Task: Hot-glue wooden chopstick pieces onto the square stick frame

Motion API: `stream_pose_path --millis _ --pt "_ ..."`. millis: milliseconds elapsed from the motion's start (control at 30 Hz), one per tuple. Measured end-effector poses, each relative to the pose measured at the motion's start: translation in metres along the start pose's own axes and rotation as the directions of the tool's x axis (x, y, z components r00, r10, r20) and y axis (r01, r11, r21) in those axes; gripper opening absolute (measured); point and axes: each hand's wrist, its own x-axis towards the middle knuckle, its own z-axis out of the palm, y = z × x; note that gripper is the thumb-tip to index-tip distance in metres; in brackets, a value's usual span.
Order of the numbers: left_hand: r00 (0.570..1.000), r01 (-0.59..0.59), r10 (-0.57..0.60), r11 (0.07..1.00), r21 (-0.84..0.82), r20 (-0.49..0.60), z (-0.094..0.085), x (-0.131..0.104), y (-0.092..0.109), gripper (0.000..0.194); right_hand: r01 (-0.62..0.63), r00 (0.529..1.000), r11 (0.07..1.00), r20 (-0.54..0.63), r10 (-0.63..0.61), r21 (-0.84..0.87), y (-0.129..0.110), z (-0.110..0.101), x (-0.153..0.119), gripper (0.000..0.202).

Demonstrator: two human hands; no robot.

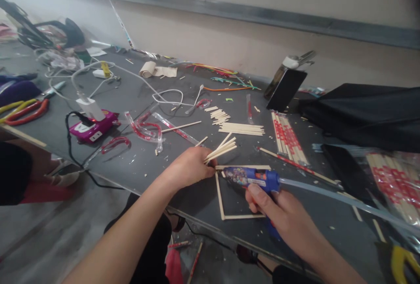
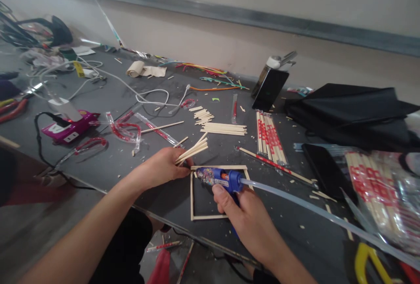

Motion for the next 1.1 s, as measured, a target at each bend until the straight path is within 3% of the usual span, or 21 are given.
stream_pose_path --millis 1100 --pt "1.000 -0.007 0.007 1.000 0.015 0.000 0.0012 0.0012 -0.0030 0.018 -0.001 1.000 0.999 -0.009 0.001 -0.040 -0.0015 -0.0003 -0.0003 0.046"
